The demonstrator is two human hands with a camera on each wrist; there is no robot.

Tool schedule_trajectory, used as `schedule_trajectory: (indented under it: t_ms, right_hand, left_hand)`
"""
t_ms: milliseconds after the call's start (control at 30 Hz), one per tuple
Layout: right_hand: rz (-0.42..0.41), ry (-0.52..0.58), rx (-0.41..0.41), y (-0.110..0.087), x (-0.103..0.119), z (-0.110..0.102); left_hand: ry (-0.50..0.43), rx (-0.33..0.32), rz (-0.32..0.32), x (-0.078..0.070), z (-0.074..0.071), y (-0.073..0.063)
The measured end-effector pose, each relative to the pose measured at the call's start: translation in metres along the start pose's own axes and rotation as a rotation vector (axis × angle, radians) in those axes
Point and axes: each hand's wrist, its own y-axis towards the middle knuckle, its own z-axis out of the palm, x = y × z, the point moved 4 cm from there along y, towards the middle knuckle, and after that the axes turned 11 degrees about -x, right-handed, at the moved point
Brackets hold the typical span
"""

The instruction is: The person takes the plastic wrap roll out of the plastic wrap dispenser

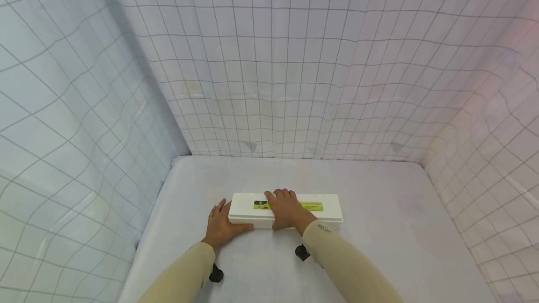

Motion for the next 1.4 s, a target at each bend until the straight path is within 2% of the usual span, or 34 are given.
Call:
schedule_trajectory:
  t_ms: [333, 667, 933, 1267, 1400]
  right_hand:
    - [0.022, 0.024, 0.023, 0.001, 0.001, -0.002]
    - [-0.019, 0.021, 0.020, 0.000, 0.001, -0.011]
    - [-0.018, 0.026, 0.055, 0.004, 0.000, -0.012]
    - [-0.018, 0.036, 0.048, 0.006, 0.000, -0.013]
    - [-0.021, 0.010, 0.038, 0.006, -0.003, -0.012]
  left_hand:
    - [-0.006, 0.012, -0.009, 0.000, 0.001, 0.000]
    - [-0.002, 0.019, -0.009, 0.001, 0.002, -0.001]
    - [-0.003, 0.029, -0.021, 0.002, 0.003, 0.000]
    - [0.016, 0.046, -0.039, 0.001, 0.001, -0.001]
    - [0.015, 0.048, -0.023, 0.000, 0.000, -0.001]
